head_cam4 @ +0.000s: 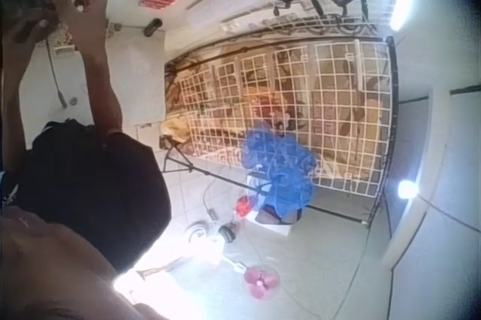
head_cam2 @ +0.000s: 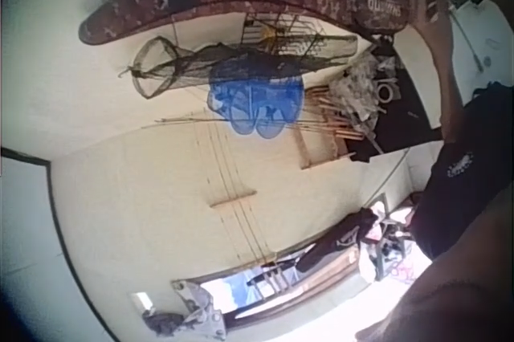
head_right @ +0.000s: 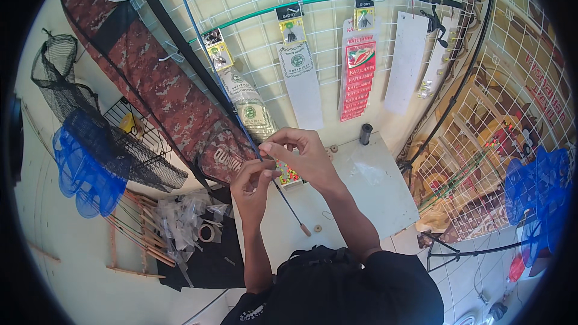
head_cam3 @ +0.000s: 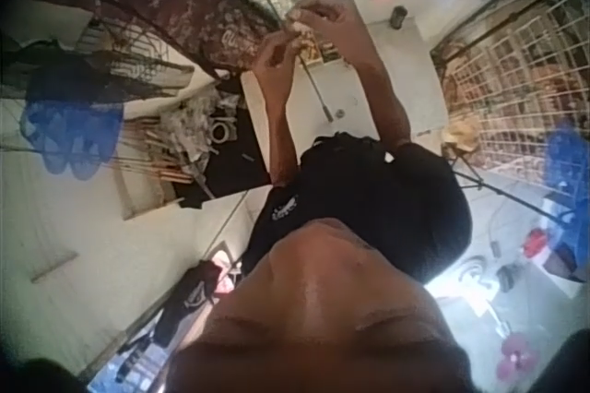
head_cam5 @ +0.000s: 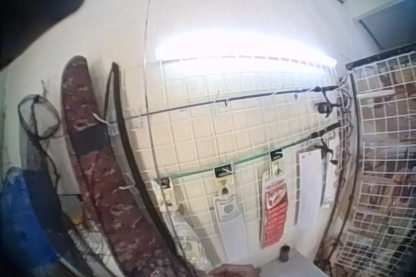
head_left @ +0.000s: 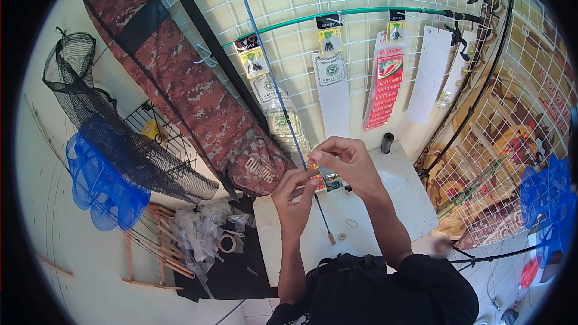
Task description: The recorder is repairing the tip or guide of a fishing rod using adhesive or thread.
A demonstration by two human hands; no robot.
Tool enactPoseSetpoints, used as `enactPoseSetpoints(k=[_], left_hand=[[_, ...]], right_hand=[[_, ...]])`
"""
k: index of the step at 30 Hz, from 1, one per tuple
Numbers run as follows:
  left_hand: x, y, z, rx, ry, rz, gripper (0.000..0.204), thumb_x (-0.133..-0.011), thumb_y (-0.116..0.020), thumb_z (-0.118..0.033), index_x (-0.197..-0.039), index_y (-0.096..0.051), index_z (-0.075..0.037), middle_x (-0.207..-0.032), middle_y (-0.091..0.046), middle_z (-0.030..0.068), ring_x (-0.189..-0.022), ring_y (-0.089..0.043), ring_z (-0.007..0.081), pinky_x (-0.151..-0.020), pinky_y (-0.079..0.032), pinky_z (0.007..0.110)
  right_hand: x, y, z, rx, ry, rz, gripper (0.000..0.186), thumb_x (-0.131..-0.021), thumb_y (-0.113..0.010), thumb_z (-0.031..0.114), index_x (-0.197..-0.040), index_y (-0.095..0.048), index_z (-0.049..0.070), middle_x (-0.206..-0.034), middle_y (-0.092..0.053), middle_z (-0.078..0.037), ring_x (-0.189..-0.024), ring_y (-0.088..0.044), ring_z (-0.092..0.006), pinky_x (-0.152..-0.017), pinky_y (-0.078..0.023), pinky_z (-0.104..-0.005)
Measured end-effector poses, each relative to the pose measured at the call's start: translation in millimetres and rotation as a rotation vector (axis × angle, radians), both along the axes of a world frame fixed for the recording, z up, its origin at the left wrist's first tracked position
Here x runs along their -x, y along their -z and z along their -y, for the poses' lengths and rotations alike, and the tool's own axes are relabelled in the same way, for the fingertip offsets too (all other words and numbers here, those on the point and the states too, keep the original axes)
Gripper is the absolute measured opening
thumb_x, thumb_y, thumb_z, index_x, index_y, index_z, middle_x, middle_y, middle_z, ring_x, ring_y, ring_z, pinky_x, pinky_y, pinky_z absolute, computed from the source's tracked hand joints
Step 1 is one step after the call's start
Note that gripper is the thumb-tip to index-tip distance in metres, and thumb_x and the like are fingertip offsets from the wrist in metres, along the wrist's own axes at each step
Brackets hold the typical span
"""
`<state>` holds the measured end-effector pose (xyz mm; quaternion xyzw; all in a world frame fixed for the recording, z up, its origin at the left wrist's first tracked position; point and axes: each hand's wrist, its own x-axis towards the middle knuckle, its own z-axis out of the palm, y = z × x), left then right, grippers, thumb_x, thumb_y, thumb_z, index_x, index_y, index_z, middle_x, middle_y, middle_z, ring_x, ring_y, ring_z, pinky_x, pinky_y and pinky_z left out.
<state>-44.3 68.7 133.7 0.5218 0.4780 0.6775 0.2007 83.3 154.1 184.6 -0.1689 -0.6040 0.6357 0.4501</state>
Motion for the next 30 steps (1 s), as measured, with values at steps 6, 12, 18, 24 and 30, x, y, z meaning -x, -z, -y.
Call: enactPoseSetpoints(k=[6,12,18,24,30], left_hand=[[-3.6,-2.0,-1.6,0.0,-0.028,-0.03,0.015,-0.084,-0.068,0.0,-0.099,-0.068,0.002,-0.097,-0.064,0.0088,-0.081,-0.065,0.0123,-0.069,-0.057,0.024],[-4.4,-8.6,1.2,0.05,-0.065,0.077,0.016,-0.084,-0.066,0.004,-0.1,-0.066,0.005,-0.099,-0.061,0.0091,-0.083,-0.066,0.0155,-0.074,-0.055,0.025],[-4.2,-13.7,1.8,0.012,-0.076,-0.039,0.019,-0.08,-0.071,0.005,-0.099,-0.067,0.004,-0.099,-0.061,0.0064,-0.085,-0.062,0.0108,-0.074,-0.054,0.022],[-3.9,-12.5,1.8,0.012,-0.084,-0.005,0.018,-0.079,-0.07,0.009,-0.097,-0.069,0.004,-0.101,-0.061,0.0068,-0.087,-0.064,0.0122,-0.075,-0.056,0.022],[-2.3,-11.3,2.5,0.023,-0.048,-0.055,0.02,-0.08,-0.068,0.009,-0.1,-0.068,0.005,-0.105,-0.06,0.0076,-0.087,-0.065,0.014,-0.077,-0.057,0.024]], right_hand=[[1.5,4.6,-3.1,-0.06,0.031,0.078,0.019,-0.086,-0.069,0.016,-0.093,-0.07,-0.002,-0.083,-0.068,-0.005,-0.078,-0.057,-0.0071,-0.072,-0.043,-0.0238],[-0.1,2.2,0.6,-0.16,0.081,0.105,0.02,-0.083,-0.072,0.022,-0.089,-0.073,0.003,-0.074,-0.068,0.0,-0.067,-0.051,-0.0026,-0.06,-0.035,-0.0218],[-3.7,5.1,4.9,-0.284,0.111,0.177,0.016,-0.08,-0.075,0.018,-0.089,-0.074,0.004,-0.086,-0.07,-0.006,-0.081,-0.06,-0.0093,-0.066,-0.041,-0.0237],[-4.0,4.9,5.3,-0.264,0.058,0.202,0.016,-0.079,-0.076,0.016,-0.09,-0.075,0.005,-0.091,-0.069,-0.008,-0.085,-0.062,-0.0126,-0.07,-0.043,-0.0254],[-5.4,6.3,6.1,-0.231,0.061,0.216,0.016,-0.078,-0.076,0.015,-0.09,-0.075,0.004,-0.092,-0.069,-0.008,-0.085,-0.061,-0.0124,-0.071,-0.043,-0.0252]])
